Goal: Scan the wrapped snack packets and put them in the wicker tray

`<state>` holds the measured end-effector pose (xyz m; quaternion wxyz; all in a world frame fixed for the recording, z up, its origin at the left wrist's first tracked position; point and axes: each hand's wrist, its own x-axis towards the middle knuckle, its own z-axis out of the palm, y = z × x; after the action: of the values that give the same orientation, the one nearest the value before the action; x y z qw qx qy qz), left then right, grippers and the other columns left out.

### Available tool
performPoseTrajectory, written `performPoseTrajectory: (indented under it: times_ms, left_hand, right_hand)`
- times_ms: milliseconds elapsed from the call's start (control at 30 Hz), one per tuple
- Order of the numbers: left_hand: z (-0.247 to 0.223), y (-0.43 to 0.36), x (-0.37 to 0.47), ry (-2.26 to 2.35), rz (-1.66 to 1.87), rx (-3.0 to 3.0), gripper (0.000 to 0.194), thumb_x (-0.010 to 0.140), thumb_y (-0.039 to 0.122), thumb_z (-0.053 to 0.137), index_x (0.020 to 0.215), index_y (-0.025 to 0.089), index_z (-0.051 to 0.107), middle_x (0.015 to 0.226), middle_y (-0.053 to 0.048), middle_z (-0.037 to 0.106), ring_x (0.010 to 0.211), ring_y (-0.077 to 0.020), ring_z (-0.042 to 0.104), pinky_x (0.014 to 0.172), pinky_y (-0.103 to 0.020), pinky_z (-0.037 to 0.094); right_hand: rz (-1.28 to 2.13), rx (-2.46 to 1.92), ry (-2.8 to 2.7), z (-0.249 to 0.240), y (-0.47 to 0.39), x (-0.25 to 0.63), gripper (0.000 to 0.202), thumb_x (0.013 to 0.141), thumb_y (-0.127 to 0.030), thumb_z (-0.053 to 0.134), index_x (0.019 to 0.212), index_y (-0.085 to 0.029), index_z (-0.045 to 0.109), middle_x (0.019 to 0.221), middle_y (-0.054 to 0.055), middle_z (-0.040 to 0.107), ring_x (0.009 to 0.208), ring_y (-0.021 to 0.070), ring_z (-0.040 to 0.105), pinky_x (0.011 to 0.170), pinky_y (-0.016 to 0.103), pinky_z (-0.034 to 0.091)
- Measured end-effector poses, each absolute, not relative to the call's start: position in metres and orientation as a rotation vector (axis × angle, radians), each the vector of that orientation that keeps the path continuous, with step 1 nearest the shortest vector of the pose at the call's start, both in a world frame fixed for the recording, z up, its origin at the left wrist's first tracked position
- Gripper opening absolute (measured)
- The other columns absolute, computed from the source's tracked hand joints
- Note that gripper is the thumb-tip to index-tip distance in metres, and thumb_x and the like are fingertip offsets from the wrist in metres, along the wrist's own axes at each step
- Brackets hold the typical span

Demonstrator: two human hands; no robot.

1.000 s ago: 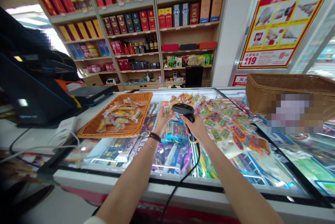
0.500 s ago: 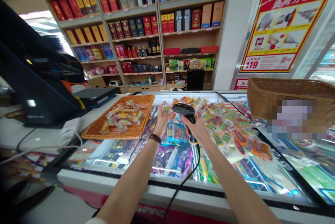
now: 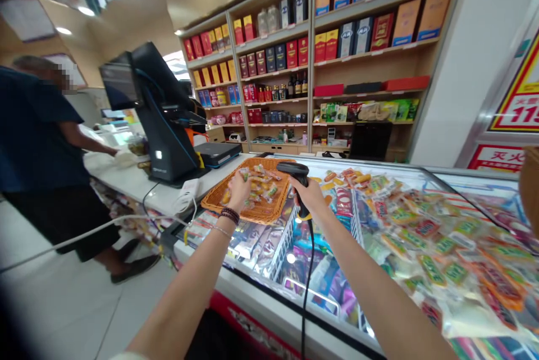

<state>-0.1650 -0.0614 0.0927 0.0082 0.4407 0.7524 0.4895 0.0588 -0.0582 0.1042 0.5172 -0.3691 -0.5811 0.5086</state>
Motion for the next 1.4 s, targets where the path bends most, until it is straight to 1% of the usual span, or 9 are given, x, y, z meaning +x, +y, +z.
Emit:
performPoseTrajectory:
  times_ms: [167,267,400,700,833,1033,1100,1267,1400]
  left_hand:
    - [0.101,-0.076,-0.161,2.524,1.599,1.437,0.062,0.086,0.019,0.057,0.147,0.014,0.043,0.161,-0.024,0.033,0.149,-0.0404,0.029,0.119,-0.058,0.027]
    - [0.103,-0.067,-0.122,2.216,1.662,1.943,0.052,0.089,0.017,0.054,0.141,0.016,0.051,0.152,-0.02,0.045,0.143,-0.0354,0.038,0.12,-0.055,0.028]
    - [0.083,-0.042,-0.045,1.699,1.399,2.331,0.038,0.092,0.017,0.051,0.129,0.017,0.06,0.13,-0.016,0.061,0.125,-0.0287,0.055,0.112,-0.045,0.04]
    - [0.019,-0.018,0.048,1.728,0.945,2.335,0.023,0.091,0.021,0.059,0.111,0.012,0.061,0.12,-0.021,0.063,0.12,-0.0331,0.056,0.106,-0.048,0.041]
    - [0.011,-0.013,0.042,1.684,1.119,2.159,0.02,0.096,0.013,0.043,0.109,0.012,0.058,0.111,-0.021,0.064,0.107,-0.0294,0.061,0.099,-0.047,0.045]
    - [0.0,-0.001,0.029,1.115,1.401,1.47,0.011,0.092,0.024,0.059,0.101,0.018,0.058,0.089,-0.004,0.062,0.084,-0.017,0.063,0.087,-0.036,0.053]
    - [-0.003,0.0,0.025,0.931,1.374,1.253,0.018,0.087,0.025,0.066,0.102,0.02,0.058,0.092,-0.002,0.061,0.081,-0.0144,0.064,0.085,-0.034,0.054]
    - [-0.002,-0.006,0.018,0.738,1.363,1.098,0.059,0.077,0.026,0.077,0.131,0.029,0.053,0.111,-0.004,0.063,0.09,-0.016,0.069,0.087,-0.036,0.056]
    - [0.0,-0.008,0.02,0.76,1.388,1.156,0.067,0.078,0.03,0.076,0.14,0.03,0.051,0.118,-0.007,0.066,0.093,-0.0167,0.069,0.087,-0.035,0.057]
  right_hand:
    - [1.219,-0.893,-1.289,0.103,-0.058,0.072,0.038,0.071,-0.048,0.081,0.069,-0.021,0.055,0.053,-0.003,0.057,0.035,0.0096,0.048,0.032,0.023,0.037]
    - [1.179,-0.892,-1.213,0.105,-0.061,0.107,0.039,0.069,-0.049,0.083,0.075,-0.021,0.057,0.054,-0.004,0.057,0.036,0.01,0.049,0.032,0.023,0.038]
    - [1.087,-0.958,-1.136,0.097,-0.071,0.158,0.04,0.068,-0.05,0.084,0.076,-0.021,0.057,0.055,-0.005,0.057,0.037,0.0097,0.049,0.033,0.023,0.037]
    - [0.978,-1.168,-0.975,0.064,-0.087,0.199,0.039,0.069,-0.048,0.082,0.068,-0.023,0.052,0.055,-0.004,0.057,0.036,0.011,0.049,0.033,0.025,0.037]
    - [0.961,-1.168,-1.064,0.061,-0.087,0.195,0.039,0.071,-0.052,0.079,0.066,-0.022,0.054,0.055,-0.003,0.057,0.036,0.0105,0.049,0.034,0.025,0.038]
    - [1.02,-1.142,-1.127,0.054,-0.084,0.185,0.048,0.065,-0.059,0.083,0.066,-0.022,0.053,0.054,-0.003,0.057,0.034,0.0102,0.049,0.031,0.024,0.036]
    - [1.036,-1.13,-1.124,0.052,-0.085,0.183,0.049,0.063,-0.06,0.084,0.068,-0.021,0.054,0.055,-0.003,0.057,0.033,0.0099,0.049,0.03,0.023,0.036]
    - [1.049,-1.12,-1.132,0.053,-0.088,0.183,0.051,0.062,-0.062,0.085,0.068,-0.022,0.054,0.055,-0.004,0.057,0.033,0.0099,0.049,0.03,0.023,0.036]
    - [1.011,-1.137,-1.173,0.057,-0.091,0.182,0.048,0.064,-0.061,0.082,0.069,-0.022,0.054,0.051,-0.005,0.055,0.032,0.0113,0.049,0.03,0.024,0.035]
